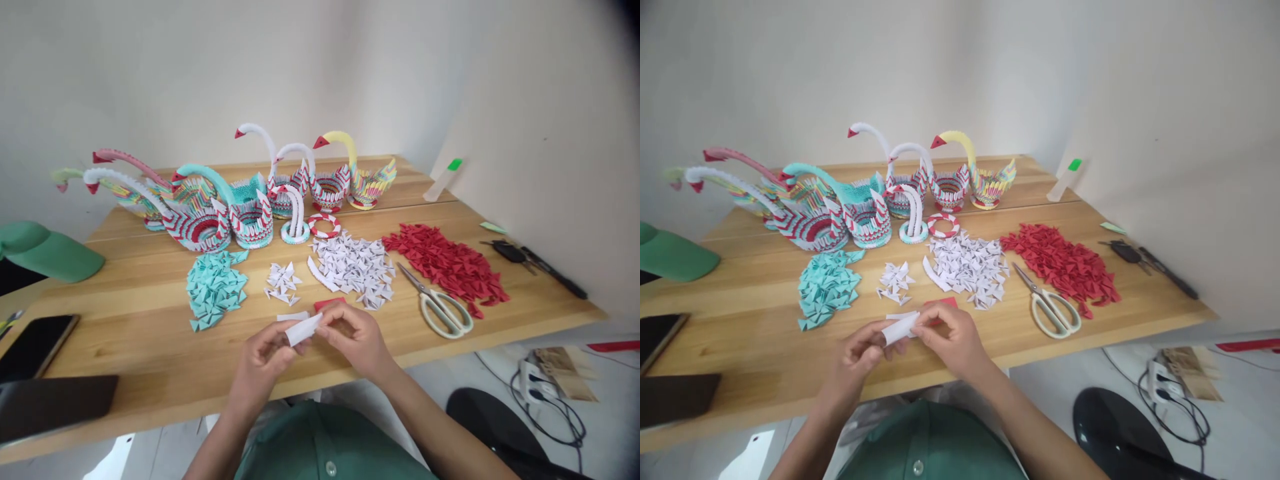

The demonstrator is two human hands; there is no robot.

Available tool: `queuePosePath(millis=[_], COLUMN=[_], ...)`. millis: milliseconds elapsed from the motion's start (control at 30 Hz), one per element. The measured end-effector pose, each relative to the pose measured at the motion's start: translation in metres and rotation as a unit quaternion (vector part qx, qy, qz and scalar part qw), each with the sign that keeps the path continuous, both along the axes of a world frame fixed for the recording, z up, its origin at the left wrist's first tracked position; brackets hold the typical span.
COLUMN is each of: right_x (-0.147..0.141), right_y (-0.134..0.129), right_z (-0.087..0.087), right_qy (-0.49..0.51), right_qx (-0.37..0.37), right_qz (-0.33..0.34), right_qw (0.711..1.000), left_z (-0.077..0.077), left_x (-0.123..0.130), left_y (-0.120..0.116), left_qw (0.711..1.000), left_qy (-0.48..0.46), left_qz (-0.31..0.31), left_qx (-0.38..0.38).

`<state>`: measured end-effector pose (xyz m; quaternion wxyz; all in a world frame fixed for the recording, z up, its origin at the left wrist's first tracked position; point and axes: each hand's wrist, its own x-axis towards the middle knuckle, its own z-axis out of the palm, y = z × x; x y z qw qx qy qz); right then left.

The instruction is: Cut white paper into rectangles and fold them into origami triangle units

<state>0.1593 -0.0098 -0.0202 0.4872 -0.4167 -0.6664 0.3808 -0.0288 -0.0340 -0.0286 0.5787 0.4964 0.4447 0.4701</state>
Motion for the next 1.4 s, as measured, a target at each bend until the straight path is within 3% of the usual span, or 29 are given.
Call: queuePosePath(millis=[167,400,1400], right_x=[-0.002,-0.004,-0.011], right_y=[0.000,0.000,-0.001], right_z=[-0.007,-0.009,-0.004], right_qy=[0.014,0.031,0.024], right_qx=[-0.065,-0.094,-0.063], right_qz=[-0.011,-0.014,-0.041], right_qw=[0.998,0.995,0.997], left_z=[0.003,0.003,0.005], left_x=[0.007,0.011,0.014], left_y=[0.002,0.003,0.004], left_qw=[0.994,0.996,0.995], left_qy=[0.091,0.056,0.047], left_qz=[0.062,0.074,0.079], left_qx=[-0.012,-0.016,-0.030])
